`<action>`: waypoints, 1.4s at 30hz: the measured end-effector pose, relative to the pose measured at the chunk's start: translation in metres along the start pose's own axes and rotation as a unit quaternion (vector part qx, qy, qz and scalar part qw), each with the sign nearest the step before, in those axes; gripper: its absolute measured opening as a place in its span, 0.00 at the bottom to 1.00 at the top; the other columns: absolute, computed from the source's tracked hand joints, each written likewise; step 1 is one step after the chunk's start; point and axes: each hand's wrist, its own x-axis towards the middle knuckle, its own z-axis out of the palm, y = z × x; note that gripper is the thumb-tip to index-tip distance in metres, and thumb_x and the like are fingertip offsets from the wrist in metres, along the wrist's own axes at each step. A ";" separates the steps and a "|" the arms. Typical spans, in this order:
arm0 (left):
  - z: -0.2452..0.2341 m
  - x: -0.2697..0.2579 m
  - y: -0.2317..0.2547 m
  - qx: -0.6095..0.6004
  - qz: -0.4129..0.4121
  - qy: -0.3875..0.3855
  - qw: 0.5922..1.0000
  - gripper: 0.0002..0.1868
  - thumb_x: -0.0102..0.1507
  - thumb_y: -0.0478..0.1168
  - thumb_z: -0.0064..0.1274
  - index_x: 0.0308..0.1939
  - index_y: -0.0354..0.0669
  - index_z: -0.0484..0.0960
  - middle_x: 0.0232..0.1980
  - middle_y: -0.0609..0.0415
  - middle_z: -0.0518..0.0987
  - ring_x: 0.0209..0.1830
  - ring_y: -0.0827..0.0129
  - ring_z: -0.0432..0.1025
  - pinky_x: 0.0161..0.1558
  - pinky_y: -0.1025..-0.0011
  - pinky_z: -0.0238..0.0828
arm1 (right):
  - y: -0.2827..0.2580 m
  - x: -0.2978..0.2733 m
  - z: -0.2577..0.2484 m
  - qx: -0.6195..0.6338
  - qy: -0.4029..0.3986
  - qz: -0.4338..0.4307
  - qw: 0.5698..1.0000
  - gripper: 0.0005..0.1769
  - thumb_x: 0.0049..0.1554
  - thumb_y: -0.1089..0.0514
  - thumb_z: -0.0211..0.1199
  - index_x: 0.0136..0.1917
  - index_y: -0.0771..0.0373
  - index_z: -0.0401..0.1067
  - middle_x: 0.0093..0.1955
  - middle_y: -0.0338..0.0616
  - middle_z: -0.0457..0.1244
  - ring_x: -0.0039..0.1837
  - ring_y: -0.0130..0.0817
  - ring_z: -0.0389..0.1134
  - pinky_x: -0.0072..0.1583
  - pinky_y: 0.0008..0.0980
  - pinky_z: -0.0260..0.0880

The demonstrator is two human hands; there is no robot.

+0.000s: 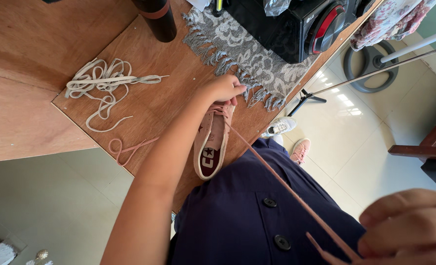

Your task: The person laces a pink sneaker placed on a wooden surface. They thread a pink shoelace through the eyelets, pull the ends to tighten, and tie a knot. The task is performed by hand without tools.

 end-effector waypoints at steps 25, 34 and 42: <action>-0.011 -0.014 -0.052 0.106 -0.130 0.350 0.922 0.41 0.47 0.64 0.66 0.58 0.51 0.74 0.57 0.53 0.77 0.59 0.61 0.71 0.57 0.59 0.65 | 0.023 -0.073 -0.028 -0.028 -0.016 -0.047 0.998 0.10 0.46 0.49 0.77 0.40 0.40 0.76 0.42 0.19 0.69 0.46 0.14 0.70 0.49 0.23 0.72; -0.021 -0.036 -0.106 0.003 0.007 0.426 0.905 0.35 0.62 0.61 0.55 0.63 0.41 0.70 0.62 0.42 0.72 0.60 0.52 0.69 0.57 0.54 0.64 | 0.031 -0.113 0.015 -0.076 0.138 0.246 0.956 0.25 0.59 0.39 0.53 0.53 0.64 0.68 0.47 0.42 0.65 0.49 0.30 0.68 0.50 0.29 0.70; 0.030 -0.178 -0.160 -0.035 -0.068 0.412 0.908 0.20 0.64 0.50 0.53 0.58 0.50 0.78 0.55 0.55 0.80 0.51 0.61 0.76 0.52 0.63 0.71 | 0.090 -0.059 -0.010 -0.247 0.186 0.338 0.889 0.18 0.73 0.44 0.53 0.62 0.60 0.69 0.54 0.47 0.63 0.52 0.33 0.65 0.56 0.27 0.66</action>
